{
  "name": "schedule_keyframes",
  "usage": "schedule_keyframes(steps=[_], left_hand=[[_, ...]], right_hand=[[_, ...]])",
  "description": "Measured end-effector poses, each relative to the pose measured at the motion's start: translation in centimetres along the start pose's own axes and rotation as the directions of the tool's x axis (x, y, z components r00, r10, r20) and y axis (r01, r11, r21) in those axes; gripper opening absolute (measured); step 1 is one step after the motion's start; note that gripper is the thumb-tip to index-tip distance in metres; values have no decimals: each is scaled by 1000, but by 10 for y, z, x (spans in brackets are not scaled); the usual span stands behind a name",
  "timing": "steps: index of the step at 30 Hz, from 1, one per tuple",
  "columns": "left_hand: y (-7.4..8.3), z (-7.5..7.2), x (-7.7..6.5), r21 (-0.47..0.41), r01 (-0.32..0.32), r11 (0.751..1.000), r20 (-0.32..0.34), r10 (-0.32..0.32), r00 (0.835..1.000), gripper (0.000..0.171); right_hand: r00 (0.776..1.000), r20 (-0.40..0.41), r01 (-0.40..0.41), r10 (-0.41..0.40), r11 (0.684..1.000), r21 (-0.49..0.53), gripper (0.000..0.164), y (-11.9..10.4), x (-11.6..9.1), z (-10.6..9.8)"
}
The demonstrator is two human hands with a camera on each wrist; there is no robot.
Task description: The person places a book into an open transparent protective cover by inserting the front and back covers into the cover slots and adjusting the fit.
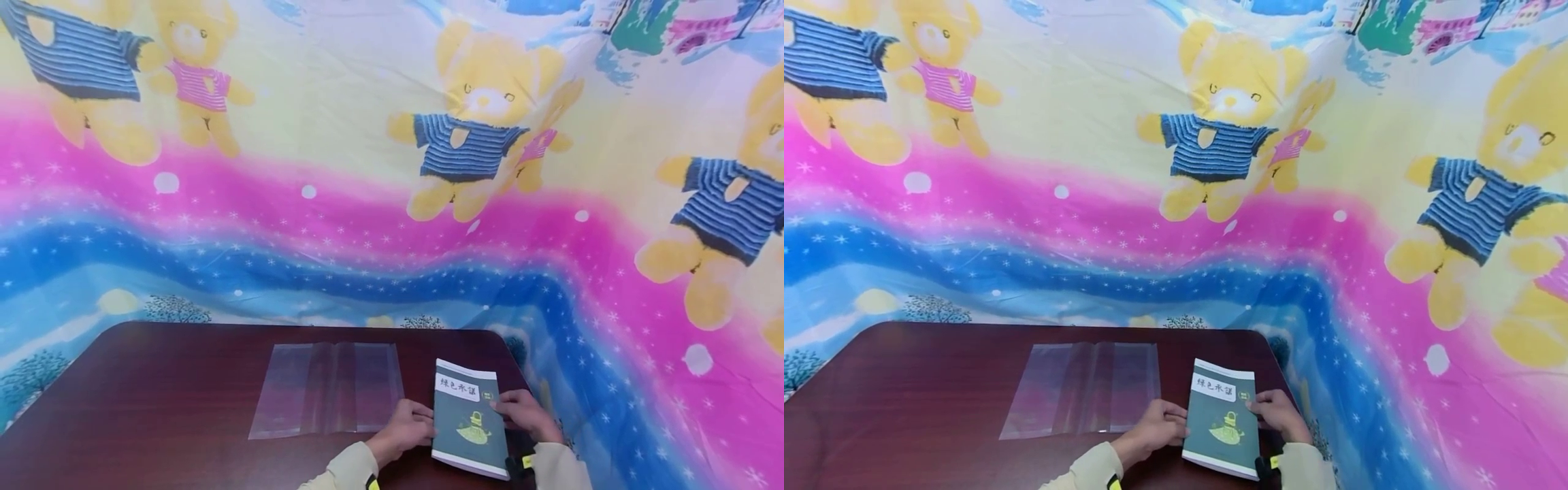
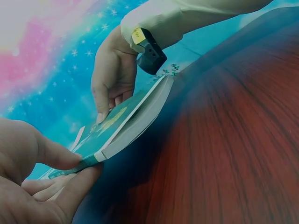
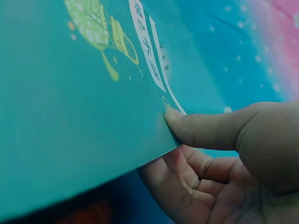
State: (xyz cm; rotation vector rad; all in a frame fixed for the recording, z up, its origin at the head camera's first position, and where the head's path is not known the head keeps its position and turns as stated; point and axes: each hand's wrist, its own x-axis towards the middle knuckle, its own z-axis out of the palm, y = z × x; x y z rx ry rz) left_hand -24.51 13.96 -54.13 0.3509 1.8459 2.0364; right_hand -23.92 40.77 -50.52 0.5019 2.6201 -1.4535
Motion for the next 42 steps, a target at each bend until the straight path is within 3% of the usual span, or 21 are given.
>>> schedule_keyframes(steps=[6,14,21,26,34,42], left_hand=[[3,-21,-9,1,-11,1000,1,11,1000,29],[12,-41,-8,5,-15,1000,-28,15,999,32],[16,-61,-8,17,-20,1000,-64,21,998,33],[21,-75,-12,34,-31,999,-84,33,996,35],[32,-97,-15,61,-35,998,-128,43,991,39],[34,-113,-23,73,-49,996,-164,60,985,41]], right_hand=[[998,49,31,-32,999,14,32,-7,4,17],[996,-25,89,-87,994,66,35,-19,13,39],[976,-78,210,-201,969,129,36,-24,22,59],[969,-111,233,-219,962,142,37,-34,28,76],[947,-87,320,-310,938,131,34,-51,36,98],[946,-56,325,-321,941,97,38,-63,34,118]])
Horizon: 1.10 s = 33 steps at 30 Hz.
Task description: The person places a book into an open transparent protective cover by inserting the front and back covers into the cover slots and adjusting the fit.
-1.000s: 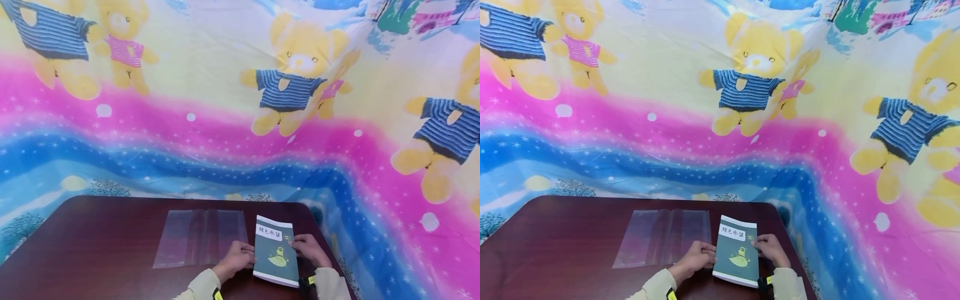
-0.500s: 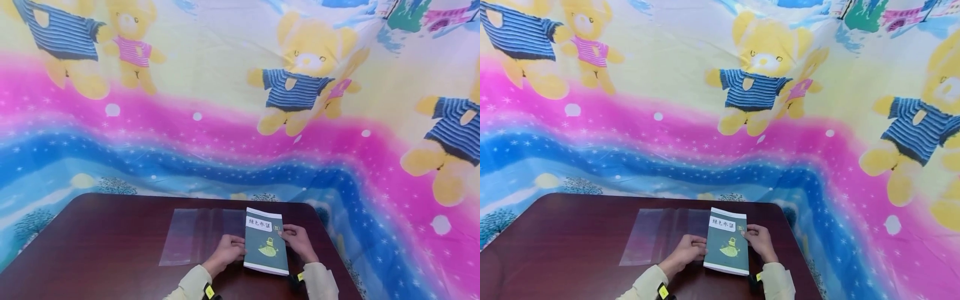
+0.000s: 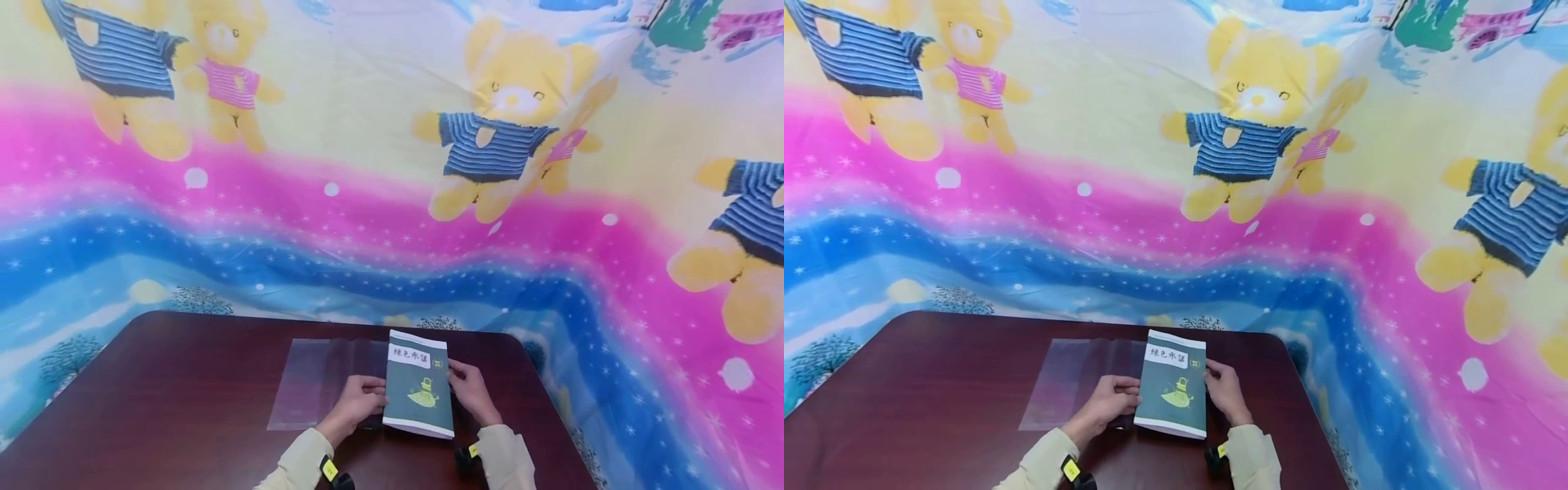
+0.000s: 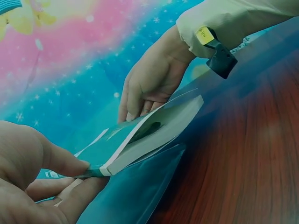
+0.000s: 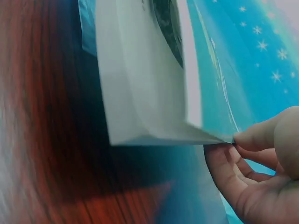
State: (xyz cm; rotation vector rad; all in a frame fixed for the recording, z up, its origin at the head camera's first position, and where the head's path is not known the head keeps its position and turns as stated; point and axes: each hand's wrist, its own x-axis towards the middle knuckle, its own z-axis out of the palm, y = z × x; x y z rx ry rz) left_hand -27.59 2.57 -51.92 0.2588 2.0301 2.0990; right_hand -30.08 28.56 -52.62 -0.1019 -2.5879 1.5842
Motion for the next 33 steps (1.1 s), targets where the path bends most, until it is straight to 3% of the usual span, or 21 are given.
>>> schedule_keyframes(steps=[14,18,24,33], left_hand=[[-5,-20,3,26,-24,999,-86,26,996,39],[-5,-24,4,41,-53,998,-123,58,991,38],[-8,-28,6,160,-97,982,-206,130,970,37],[-13,-36,5,264,-132,956,-251,200,947,35]], right_hand=[[989,150,-20,16,999,27,56,-10,3,21],[993,118,30,-31,1000,8,58,-12,8,28],[990,50,133,-133,991,3,51,-15,15,42],[987,102,128,-124,991,-34,55,-14,17,55]])
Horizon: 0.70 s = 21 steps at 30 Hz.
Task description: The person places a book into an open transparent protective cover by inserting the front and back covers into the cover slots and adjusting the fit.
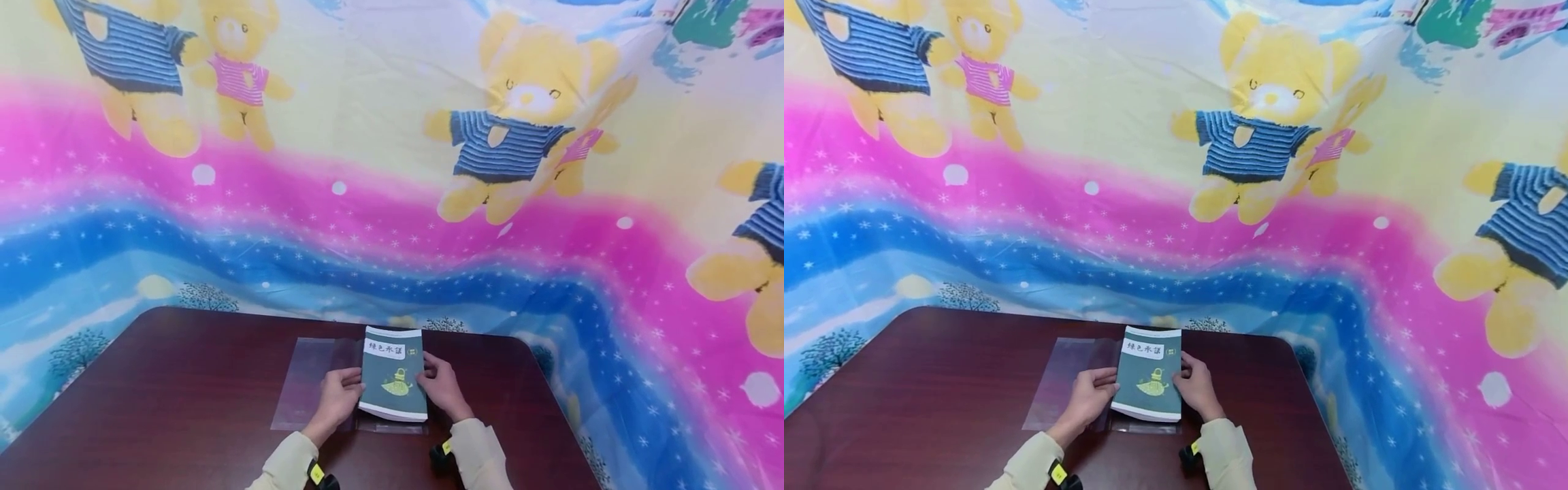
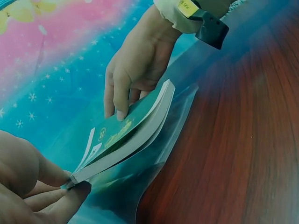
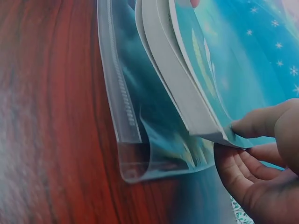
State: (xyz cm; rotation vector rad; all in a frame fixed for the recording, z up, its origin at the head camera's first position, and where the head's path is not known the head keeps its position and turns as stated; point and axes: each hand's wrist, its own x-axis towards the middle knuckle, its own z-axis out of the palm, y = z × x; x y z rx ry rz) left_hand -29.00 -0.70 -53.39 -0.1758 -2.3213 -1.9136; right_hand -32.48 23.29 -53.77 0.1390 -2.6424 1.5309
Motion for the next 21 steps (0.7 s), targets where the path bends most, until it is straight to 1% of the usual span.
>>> schedule_keyframes(steps=[3,6,8,11,16,20,21], left_hand=[[0,-4,-2,38,-27,999,-8,28,1000,33],[-1,-7,-5,80,-31,996,-7,32,999,32],[-1,-8,-5,110,-49,993,-4,49,999,31],[-3,-9,-6,147,-67,987,12,66,998,32],[-8,-10,-8,194,-106,975,55,97,994,36],[-13,-10,-8,244,-136,960,68,123,990,37],[-14,-10,-7,259,-133,957,69,119,990,36]], right_hand=[[1000,20,1,-1,1000,-5,58,-1,-2,2],[999,38,3,-2,1000,-18,61,-1,-4,4],[999,50,7,-5,1000,-27,63,0,-4,5],[998,65,7,-4,999,-45,65,3,-5,7],[998,66,0,5,998,-68,66,4,-3,6],[998,66,-7,13,996,-88,66,3,-2,4],[998,67,-10,16,996,-91,67,2,-2,4]])
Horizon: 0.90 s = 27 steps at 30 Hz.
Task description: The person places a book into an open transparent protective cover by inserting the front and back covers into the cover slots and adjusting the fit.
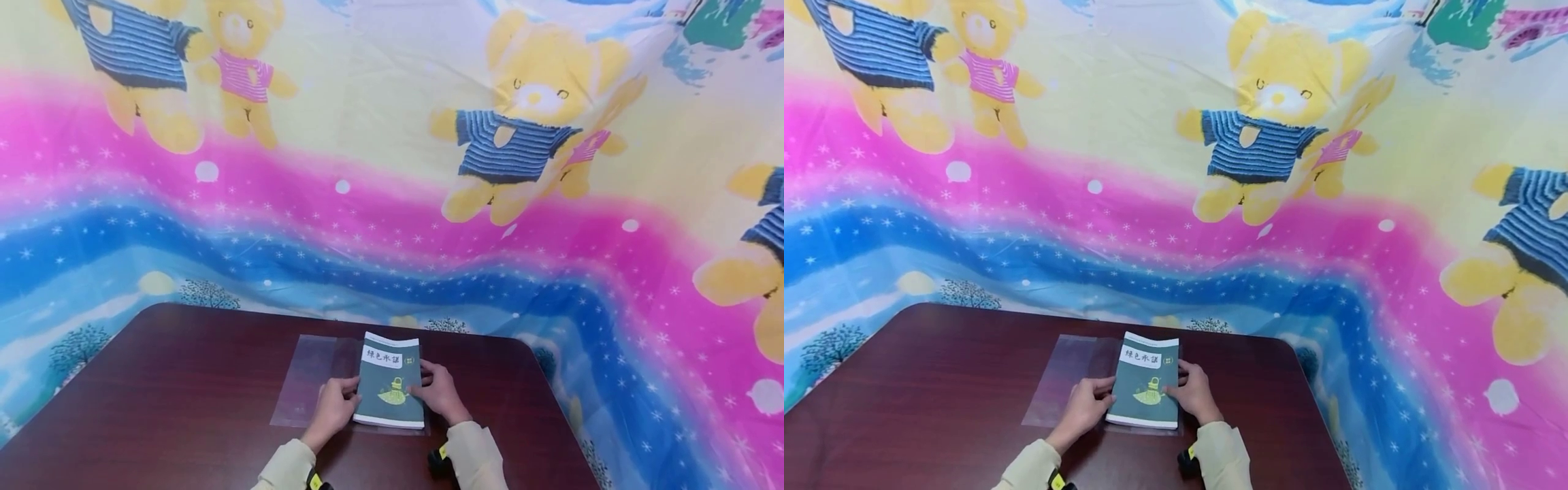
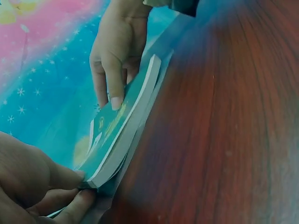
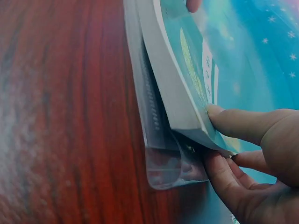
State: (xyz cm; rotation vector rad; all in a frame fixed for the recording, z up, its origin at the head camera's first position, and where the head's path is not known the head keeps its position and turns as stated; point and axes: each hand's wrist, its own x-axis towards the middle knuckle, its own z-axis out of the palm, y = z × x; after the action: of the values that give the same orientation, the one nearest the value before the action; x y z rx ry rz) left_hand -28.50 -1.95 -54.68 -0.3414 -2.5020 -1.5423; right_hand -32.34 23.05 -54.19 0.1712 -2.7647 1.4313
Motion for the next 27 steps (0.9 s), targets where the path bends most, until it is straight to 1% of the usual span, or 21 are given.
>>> schedule_keyframes(steps=[2,5,8,11,13,17,20,24,27], left_hand=[[-1,0,0,39,-7,999,5,7,1000,36],[-1,0,0,74,-17,997,10,16,1000,35],[-1,1,0,100,-22,995,7,21,1000,33],[-2,2,-1,119,-41,992,-5,42,999,30],[-3,3,0,133,-56,990,-4,57,998,28],[-4,4,0,149,-70,986,25,67,997,27],[-4,5,-3,151,-60,987,48,53,997,28],[-1,5,-4,175,-100,979,53,92,994,28],[1,5,-4,211,-137,968,60,128,990,23]], right_hand=[[1000,-1,-10,10,1000,-2,67,-1,0,0],[1000,-8,-21,20,1000,-14,67,-3,-1,0],[999,-11,-42,41,999,-28,67,-5,-1,0],[998,-9,-57,57,998,-37,65,-6,-1,0],[999,-10,-51,50,998,-44,64,-7,-1,0],[998,-12,-54,53,996,-65,57,-6,-2,0],[998,-9,-66,66,995,-74,55,-5,-5,1],[998,-6,-61,61,996,-71,54,-6,-7,2],[998,-6,-67,66,995,-78,53,-7,-7,1]])
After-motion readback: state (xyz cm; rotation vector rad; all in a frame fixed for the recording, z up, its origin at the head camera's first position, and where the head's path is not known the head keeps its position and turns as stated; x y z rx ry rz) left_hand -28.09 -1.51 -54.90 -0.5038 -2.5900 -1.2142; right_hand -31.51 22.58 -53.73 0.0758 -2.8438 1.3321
